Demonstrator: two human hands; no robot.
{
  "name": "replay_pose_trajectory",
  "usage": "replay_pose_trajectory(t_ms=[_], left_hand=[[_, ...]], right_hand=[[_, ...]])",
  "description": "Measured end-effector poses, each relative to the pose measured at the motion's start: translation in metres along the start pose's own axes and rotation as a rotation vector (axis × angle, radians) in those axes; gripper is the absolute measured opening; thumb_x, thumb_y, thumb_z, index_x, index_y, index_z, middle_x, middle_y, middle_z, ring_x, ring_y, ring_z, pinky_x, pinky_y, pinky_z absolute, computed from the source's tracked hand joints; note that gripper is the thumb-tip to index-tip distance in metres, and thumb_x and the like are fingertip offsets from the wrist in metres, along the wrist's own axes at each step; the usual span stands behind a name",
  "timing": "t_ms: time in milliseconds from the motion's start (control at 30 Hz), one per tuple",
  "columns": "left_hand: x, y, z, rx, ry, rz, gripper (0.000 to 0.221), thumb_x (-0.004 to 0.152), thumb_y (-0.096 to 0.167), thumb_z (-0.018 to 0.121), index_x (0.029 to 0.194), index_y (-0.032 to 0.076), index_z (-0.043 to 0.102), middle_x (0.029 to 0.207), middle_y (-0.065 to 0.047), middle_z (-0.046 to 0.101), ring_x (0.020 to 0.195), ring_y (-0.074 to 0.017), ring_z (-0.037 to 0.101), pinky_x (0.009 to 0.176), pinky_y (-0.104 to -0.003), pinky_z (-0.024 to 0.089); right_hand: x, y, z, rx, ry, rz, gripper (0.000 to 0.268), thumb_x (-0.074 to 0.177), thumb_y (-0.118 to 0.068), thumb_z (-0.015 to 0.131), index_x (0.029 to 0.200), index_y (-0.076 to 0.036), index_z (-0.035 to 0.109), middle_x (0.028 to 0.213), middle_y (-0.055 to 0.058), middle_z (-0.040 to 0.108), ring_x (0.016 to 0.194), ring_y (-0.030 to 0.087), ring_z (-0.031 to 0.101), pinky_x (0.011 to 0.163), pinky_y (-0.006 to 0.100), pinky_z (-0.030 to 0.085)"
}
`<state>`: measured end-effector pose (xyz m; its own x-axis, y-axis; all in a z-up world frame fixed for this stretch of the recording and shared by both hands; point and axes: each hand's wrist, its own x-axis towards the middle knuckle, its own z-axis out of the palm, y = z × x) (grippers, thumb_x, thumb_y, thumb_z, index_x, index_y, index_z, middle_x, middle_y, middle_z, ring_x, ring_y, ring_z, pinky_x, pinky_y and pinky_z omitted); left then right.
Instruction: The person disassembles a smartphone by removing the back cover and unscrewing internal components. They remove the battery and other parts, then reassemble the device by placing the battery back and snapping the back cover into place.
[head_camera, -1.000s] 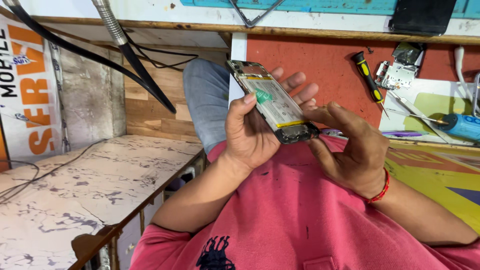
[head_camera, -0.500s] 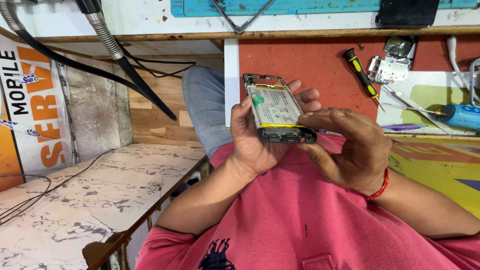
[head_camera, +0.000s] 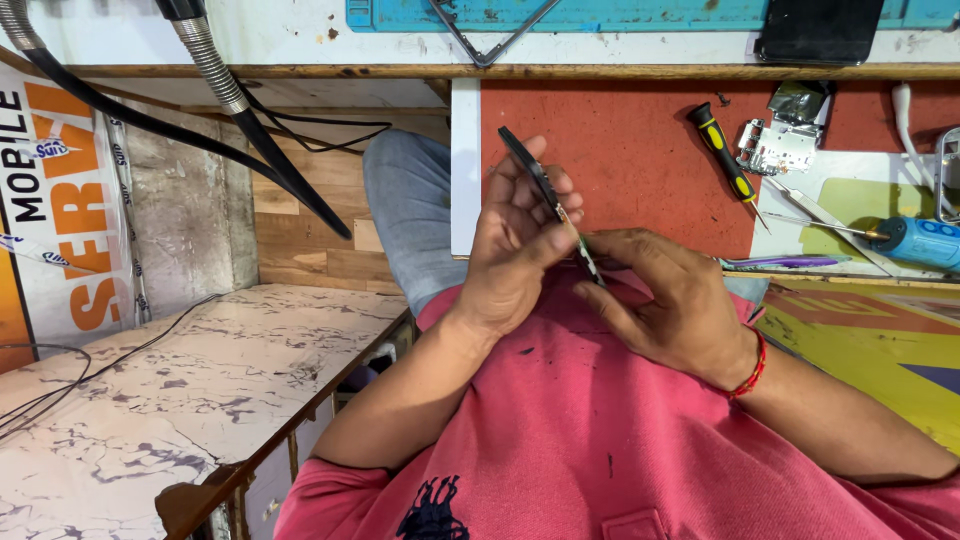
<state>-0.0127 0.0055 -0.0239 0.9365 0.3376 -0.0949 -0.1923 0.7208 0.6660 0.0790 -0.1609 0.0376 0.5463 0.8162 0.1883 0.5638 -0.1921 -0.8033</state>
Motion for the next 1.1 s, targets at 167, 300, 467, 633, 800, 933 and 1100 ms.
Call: replay_pose_trajectory(t_ms=[167,300,467,633,800,933,1100], left_hand=[[0.004,0.013,-0.004,-0.270,-0.173,-0.044,0.072,0.104,0.022,0.069,0.162,0.007,0.028,0.139,-0.012,0.054,0.123,-0.0195,0.061,0.110,-0.035,0.051],[0.004,0.015,0.006,-0.520,-0.251,-0.147,0.070,0.113,0.056,0.044,0.158,0.002,0.035,0.148,-0.019,0.053,0.122,-0.0248,0.063,0.107,-0.038,0.054],[-0.008,0.011,0.009,-0.401,-0.176,-0.272,0.083,0.113,0.069,0.033,0.155,-0.002,0.038,0.146,-0.018,0.051,0.124,-0.0234,0.059,0.107,-0.037,0.051],[-0.015,0.012,0.014,-0.188,-0.234,-0.315,0.082,0.110,0.064,0.036,0.162,0.001,0.031,0.153,-0.010,0.048,0.134,-0.0178,0.054,0.117,-0.035,0.045],[-0.016,0.016,0.023,-0.001,-0.236,-0.352,0.080,0.115,0.057,0.037,0.169,0.000,0.025,0.157,-0.013,0.043,0.139,-0.0200,0.047,0.123,-0.036,0.039],[-0.012,0.024,0.032,0.126,-0.306,-0.252,0.080,0.115,0.058,0.038,0.165,0.000,0.020,0.164,-0.009,0.034,0.152,-0.0165,0.035,0.130,-0.032,0.026],[-0.010,0.026,0.035,0.169,-0.358,-0.266,0.081,0.115,0.058,0.037,0.166,-0.002,0.017,0.164,-0.012,0.034,0.153,-0.0182,0.032,0.131,-0.033,0.024]], right_hand=[[0.005,-0.009,-0.001,-0.053,-0.015,-0.127,0.047,0.082,-0.016,0.085,0.121,-0.002,0.064,0.110,0.015,0.072,0.095,0.028,0.073,0.079,0.037,0.061],[0.011,-0.017,-0.002,-0.053,-0.029,-0.223,0.052,0.076,-0.023,0.087,0.117,0.000,0.066,0.107,0.016,0.070,0.093,0.030,0.069,0.077,0.039,0.058],[0.012,-0.007,-0.011,-0.205,0.063,-0.191,0.023,0.082,-0.005,0.084,0.100,-0.009,0.070,0.099,0.005,0.070,0.092,0.026,0.066,0.079,0.038,0.052],[0.018,0.004,-0.023,-0.101,0.062,-0.044,0.024,0.083,-0.003,0.087,0.097,-0.009,0.067,0.096,0.004,0.068,0.093,0.024,0.063,0.083,0.037,0.050],[0.020,0.003,-0.027,-0.063,0.055,-0.040,0.025,0.083,-0.003,0.087,0.101,-0.007,0.071,0.098,0.005,0.068,0.093,0.022,0.065,0.079,0.033,0.051],[0.019,0.006,-0.028,-0.065,0.082,-0.044,0.024,0.084,-0.004,0.088,0.103,-0.007,0.073,0.096,0.003,0.067,0.085,0.018,0.064,0.076,0.031,0.050],[0.022,0.011,-0.043,-0.099,0.018,-0.096,0.026,0.077,-0.008,0.091,0.099,-0.011,0.076,0.091,0.001,0.058,0.087,0.019,0.056,0.072,0.030,0.045]])
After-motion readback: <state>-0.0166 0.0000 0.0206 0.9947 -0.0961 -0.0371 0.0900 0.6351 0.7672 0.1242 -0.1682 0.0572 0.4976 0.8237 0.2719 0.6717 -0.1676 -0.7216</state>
